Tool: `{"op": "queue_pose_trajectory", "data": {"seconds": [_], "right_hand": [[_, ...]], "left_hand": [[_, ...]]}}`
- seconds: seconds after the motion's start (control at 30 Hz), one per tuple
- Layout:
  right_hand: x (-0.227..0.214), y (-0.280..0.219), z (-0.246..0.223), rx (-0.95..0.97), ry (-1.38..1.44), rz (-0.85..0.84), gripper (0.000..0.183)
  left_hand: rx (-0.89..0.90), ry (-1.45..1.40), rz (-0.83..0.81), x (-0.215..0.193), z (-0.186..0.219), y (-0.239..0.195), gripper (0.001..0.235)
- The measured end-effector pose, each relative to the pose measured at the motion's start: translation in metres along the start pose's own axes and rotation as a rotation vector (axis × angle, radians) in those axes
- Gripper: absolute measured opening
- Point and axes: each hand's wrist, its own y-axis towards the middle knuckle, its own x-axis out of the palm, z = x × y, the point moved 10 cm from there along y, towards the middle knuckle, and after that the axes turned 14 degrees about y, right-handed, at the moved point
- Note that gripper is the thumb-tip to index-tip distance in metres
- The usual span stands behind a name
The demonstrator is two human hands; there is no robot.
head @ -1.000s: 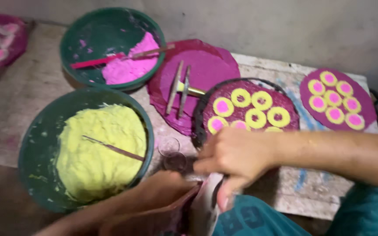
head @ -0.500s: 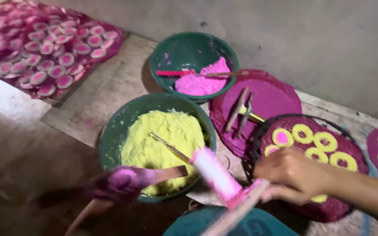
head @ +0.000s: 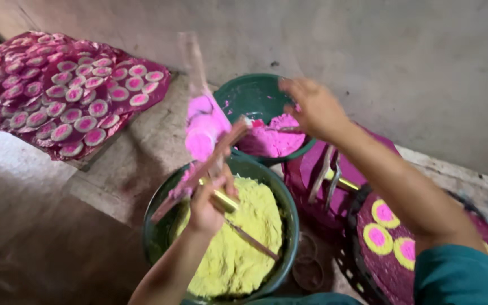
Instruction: The person uses a manual press to form yellow dough into ring shapes and places them on a flattened purple dough sheet. They then use a smaller press to add pink dough centers to the yellow rings, creating two-toned decorative circles. The finished pieces are arranged on a tray.
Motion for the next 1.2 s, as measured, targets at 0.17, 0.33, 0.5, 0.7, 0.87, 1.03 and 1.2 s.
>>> {"op": "queue_pose_trajectory", "data": {"seconds": [0.17,0.33,0.5,0.7,0.87,1.03,1.2], "right_hand": [[0.184,-0.059,0.183,0.528,-0.174,-0.466,0.053],[0.220,-0.065,0.209,0.320,-0.138,-0.475,0.031],[0.224,-0.050,0.199,0.318,-0.102,-0.655,0.026],[0.278,-0.016,0.173,0.209,-0.075,-0.772,0.021],[0.290,-0.031,0.145,0.130,-0.049,-0.885,0.025],[0.242,-0.063,0.128,0.304,0.247,-0.895,0.055],[0.151,-0.082,0.116,0.350,0.481,-0.687,0.037]], "left_hand": [[0.178,0.250,0.398,-0.085,-0.039,0.110,0.028],[0.054,0.404,0.596,-0.171,-0.117,0.167,0.027],[-0.096,0.408,0.645,-0.215,-0.177,0.182,0.031],[-0.042,0.392,0.640,-0.215,-0.188,0.195,0.030],[-0.107,0.519,0.618,-0.221,-0.192,0.189,0.031],[-0.031,0.510,0.588,-0.218,-0.196,0.198,0.034],[-0.167,0.828,0.559,-0.204,-0.162,0.191,0.032]]}}
